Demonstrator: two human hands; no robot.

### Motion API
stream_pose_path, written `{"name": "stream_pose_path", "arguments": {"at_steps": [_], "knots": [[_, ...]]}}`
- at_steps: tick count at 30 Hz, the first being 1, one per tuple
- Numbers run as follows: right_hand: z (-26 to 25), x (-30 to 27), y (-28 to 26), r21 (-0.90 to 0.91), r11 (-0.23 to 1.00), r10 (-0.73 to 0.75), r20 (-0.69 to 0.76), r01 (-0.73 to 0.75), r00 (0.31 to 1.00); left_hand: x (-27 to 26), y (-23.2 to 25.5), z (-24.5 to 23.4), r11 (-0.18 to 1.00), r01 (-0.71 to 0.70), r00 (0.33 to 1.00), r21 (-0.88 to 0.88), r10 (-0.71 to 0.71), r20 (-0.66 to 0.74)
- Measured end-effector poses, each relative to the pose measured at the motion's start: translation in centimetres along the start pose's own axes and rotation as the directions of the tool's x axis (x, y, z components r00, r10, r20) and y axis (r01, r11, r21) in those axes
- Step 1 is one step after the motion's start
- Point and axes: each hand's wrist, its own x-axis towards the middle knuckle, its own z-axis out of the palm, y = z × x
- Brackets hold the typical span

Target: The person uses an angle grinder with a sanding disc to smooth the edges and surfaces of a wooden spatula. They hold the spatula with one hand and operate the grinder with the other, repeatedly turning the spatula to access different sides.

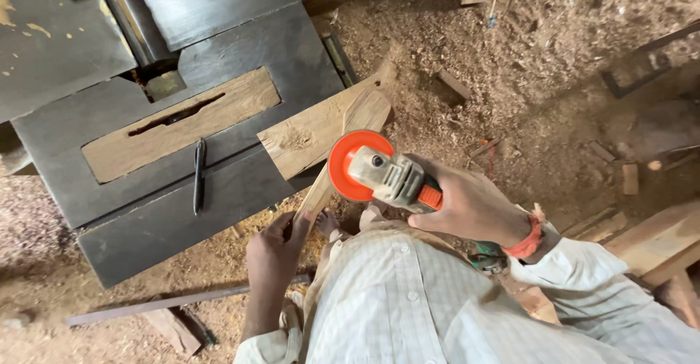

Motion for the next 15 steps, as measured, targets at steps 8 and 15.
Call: {"name": "stream_pose_path", "arguments": {"at_steps": [8, 15], "knots": [[-2.2, 1.6, -0.9, -0.043, 0.994, 0.098, -0.025, -0.099, 0.995, 0.2, -1.1, -0.5, 0.998, 0.043, 0.999, -0.047, -0.042, 0.009], [-4.7, 3.1, 1.9, -0.073, 0.992, 0.101, -0.079, -0.107, 0.992, 1.0, -2.0, -0.7, 0.998, 0.036, 0.999, -0.061, -0.035, 0.018]]}}
